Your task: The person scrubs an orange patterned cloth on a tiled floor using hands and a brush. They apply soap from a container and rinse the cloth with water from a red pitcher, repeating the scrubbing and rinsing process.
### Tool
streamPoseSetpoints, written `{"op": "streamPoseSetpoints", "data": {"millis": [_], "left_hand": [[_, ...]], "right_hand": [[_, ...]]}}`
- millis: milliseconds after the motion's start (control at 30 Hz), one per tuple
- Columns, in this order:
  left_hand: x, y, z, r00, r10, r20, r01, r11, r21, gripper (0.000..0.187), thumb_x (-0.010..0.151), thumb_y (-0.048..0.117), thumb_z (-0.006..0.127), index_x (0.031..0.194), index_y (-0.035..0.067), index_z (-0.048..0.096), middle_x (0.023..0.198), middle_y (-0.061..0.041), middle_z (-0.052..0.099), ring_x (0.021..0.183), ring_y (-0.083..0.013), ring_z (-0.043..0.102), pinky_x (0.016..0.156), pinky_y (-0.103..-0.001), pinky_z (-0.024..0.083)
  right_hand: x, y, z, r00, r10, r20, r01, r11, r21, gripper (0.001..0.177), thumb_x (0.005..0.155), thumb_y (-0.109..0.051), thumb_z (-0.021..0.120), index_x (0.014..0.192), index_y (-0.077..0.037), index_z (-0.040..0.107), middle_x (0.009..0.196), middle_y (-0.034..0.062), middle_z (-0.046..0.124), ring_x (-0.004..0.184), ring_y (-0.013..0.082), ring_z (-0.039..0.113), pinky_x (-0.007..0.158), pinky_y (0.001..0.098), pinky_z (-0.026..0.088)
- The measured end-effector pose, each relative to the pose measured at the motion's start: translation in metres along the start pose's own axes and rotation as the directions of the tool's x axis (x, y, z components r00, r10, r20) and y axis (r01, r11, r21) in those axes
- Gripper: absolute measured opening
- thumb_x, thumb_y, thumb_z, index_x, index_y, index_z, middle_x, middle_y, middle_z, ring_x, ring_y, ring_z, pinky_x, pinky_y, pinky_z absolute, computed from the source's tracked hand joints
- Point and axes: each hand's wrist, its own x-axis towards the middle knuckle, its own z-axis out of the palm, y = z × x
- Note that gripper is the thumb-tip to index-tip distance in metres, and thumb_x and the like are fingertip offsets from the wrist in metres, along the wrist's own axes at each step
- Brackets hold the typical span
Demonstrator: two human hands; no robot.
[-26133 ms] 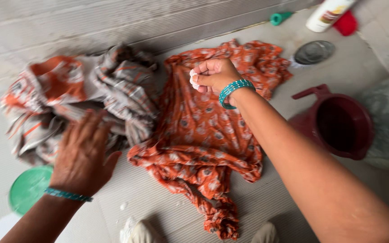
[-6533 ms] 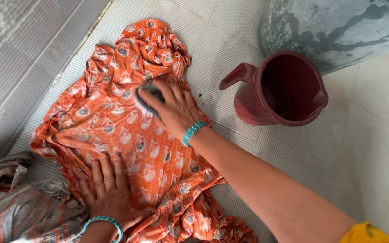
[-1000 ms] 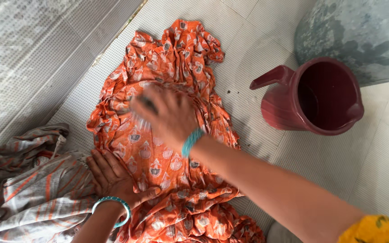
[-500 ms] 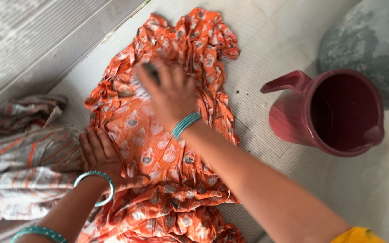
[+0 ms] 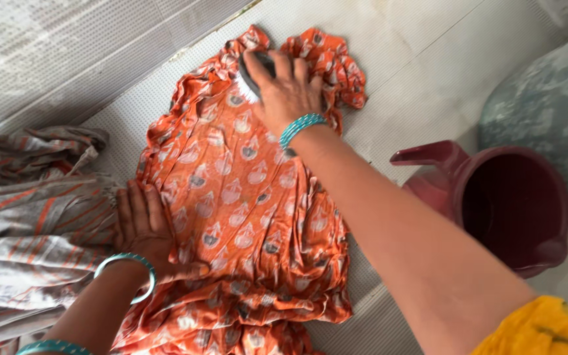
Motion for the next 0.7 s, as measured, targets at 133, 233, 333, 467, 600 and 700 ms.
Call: {"op": "streamPoseSetpoints", "data": {"millis": [133, 233, 333, 467, 600, 700], "left_hand": [[0.002, -0.001, 0.006, 1.000, 0.001, -0.012, -0.001, 0.999, -0.037, 0.179, 0.045, 0.084, 0.087, 0.153, -0.003, -0.026, 0.158, -0.030, -0.037, 0.146, -0.0480, -0.036, 0.123, -0.058, -0.001], [-0.001, -0.005, 0.017, 0.987, 0.039, -0.158, -0.061, 0.989, -0.136, 0.177, 0.040, 0.081, 0.087, 0.154, 0.001, -0.022, 0.162, -0.026, -0.030, 0.146, -0.0449, -0.031, 0.120, -0.058, 0.000], [-0.003, -0.001, 0.029, 0.845, 0.043, -0.533, -0.222, 0.935, -0.277, 0.147, 0.059, 0.074, 0.080, 0.157, 0.002, -0.003, 0.165, -0.027, -0.004, 0.152, -0.0460, -0.006, 0.121, -0.061, 0.011], [0.005, 0.012, 0.030, 0.670, -0.196, -0.716, -0.355, 0.763, -0.541, 0.103, 0.089, 0.054, 0.068, 0.163, 0.001, 0.019, 0.156, -0.031, 0.031, 0.141, -0.0500, 0.032, 0.107, -0.063, 0.035], [0.028, 0.031, 0.011, 0.715, -0.207, -0.668, -0.273, 0.796, -0.540, 0.047, 0.095, 0.034, 0.065, 0.136, 0.012, 0.058, 0.126, -0.016, 0.062, 0.120, -0.0383, 0.058, 0.100, -0.056, 0.048], [0.028, 0.056, 0.003, 0.678, 0.158, -0.718, -0.523, 0.790, -0.320, 0.026, 0.098, 0.026, 0.061, 0.121, 0.015, 0.067, 0.111, -0.011, 0.069, 0.104, -0.0338, 0.067, 0.095, -0.048, 0.053]], "right_hand": [[-0.030, -0.008, 0.017, 0.992, -0.091, -0.092, 0.081, 0.992, -0.099, 0.095, 0.075, -0.027, 0.087, 0.155, -0.041, 0.036, 0.156, 0.0136, 0.035, 0.136, 0.0385, 0.036, 0.101, 0.0581, 0.039], [-0.055, -0.008, 0.019, 0.979, -0.165, -0.121, 0.147, 0.978, -0.148, 0.097, 0.074, -0.028, 0.088, 0.155, -0.041, 0.035, 0.158, 0.0119, 0.033, 0.138, 0.0389, 0.036, 0.101, 0.0620, 0.039], [-0.059, -0.011, 0.008, 0.991, -0.123, -0.058, 0.117, 0.989, -0.096, 0.099, 0.073, -0.028, 0.088, 0.155, -0.041, 0.034, 0.159, 0.0108, 0.030, 0.138, 0.0393, 0.035, 0.100, 0.0626, 0.039], [-0.066, -0.017, -0.003, 0.997, 0.061, 0.051, -0.061, 0.998, -0.004, 0.097, 0.075, -0.029, 0.087, 0.154, -0.042, 0.033, 0.161, 0.0055, 0.028, 0.137, 0.0384, 0.036, 0.105, 0.0655, 0.036], [-0.071, -0.023, -0.015, 0.987, 0.153, 0.056, -0.159, 0.980, 0.118, 0.094, 0.080, -0.028, 0.081, 0.157, -0.041, 0.028, 0.161, 0.0051, 0.028, 0.140, 0.0389, 0.035, 0.104, 0.0653, 0.037], [-0.078, -0.030, -0.017, 0.988, 0.153, -0.003, -0.149, 0.968, 0.204, 0.093, 0.082, -0.031, 0.080, 0.158, -0.040, 0.027, 0.162, 0.0064, 0.028, 0.141, 0.0409, 0.035, 0.105, 0.0655, 0.038]]}}
